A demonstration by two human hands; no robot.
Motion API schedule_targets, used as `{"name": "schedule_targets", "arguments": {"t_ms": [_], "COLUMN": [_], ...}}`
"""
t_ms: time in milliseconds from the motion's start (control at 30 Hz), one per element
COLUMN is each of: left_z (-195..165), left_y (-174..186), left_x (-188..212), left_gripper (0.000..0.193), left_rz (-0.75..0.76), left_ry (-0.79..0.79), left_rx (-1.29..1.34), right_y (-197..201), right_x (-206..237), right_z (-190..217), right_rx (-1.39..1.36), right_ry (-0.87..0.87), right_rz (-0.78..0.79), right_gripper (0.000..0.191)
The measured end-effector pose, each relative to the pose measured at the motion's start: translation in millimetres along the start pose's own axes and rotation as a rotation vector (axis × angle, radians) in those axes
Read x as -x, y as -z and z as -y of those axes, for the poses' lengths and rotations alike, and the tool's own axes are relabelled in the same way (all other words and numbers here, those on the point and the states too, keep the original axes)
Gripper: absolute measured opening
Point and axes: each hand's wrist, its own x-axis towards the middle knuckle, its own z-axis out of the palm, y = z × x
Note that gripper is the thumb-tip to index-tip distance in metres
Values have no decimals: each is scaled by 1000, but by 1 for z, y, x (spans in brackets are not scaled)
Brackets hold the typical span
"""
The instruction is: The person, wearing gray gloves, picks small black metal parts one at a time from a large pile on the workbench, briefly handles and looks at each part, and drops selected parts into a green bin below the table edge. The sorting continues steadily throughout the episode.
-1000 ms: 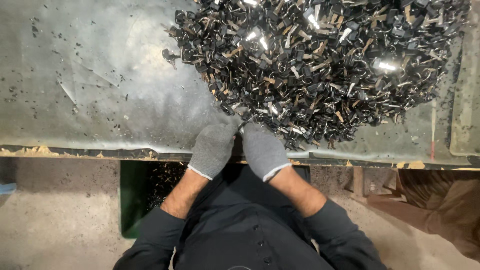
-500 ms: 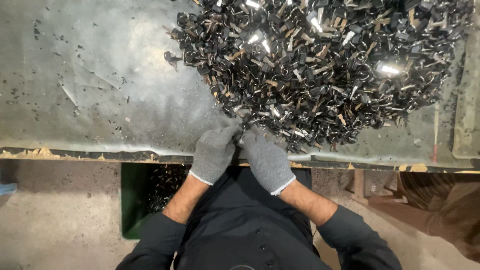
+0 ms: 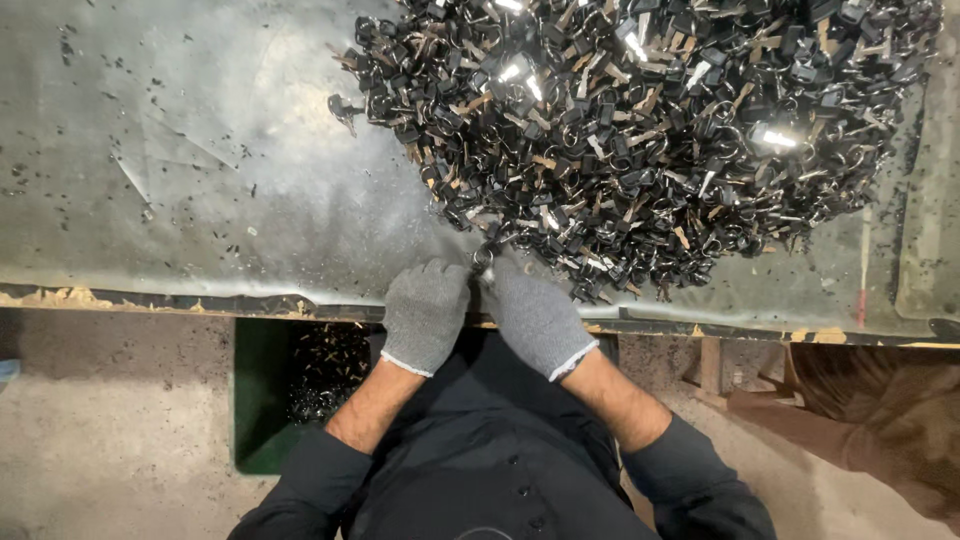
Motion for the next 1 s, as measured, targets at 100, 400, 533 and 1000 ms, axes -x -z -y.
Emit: {"name": "schedule_targets", "arguments": {"t_ms": [100, 400, 533, 1000], "left_z": [1, 0, 3, 26], "left_y": [-1, -2, -2, 118], "left_x": [1, 0, 4, -24], "left_gripper": [14, 7, 7, 18], "left_rz": [-10, 2, -23, 529], "left_ry": [86, 32, 32, 252], "left_rx": [122, 187, 186, -264], "right_y": [-10, -9, 6, 2], "right_x": [9, 0, -8, 3], "right_z": [-2, 0, 3, -7], "right_rx": [164, 82, -186, -72], "right_ry": [-14, 10, 44, 37], "right_rz": [70, 132, 71, -15], "right_gripper": [49, 53, 43, 68]}}
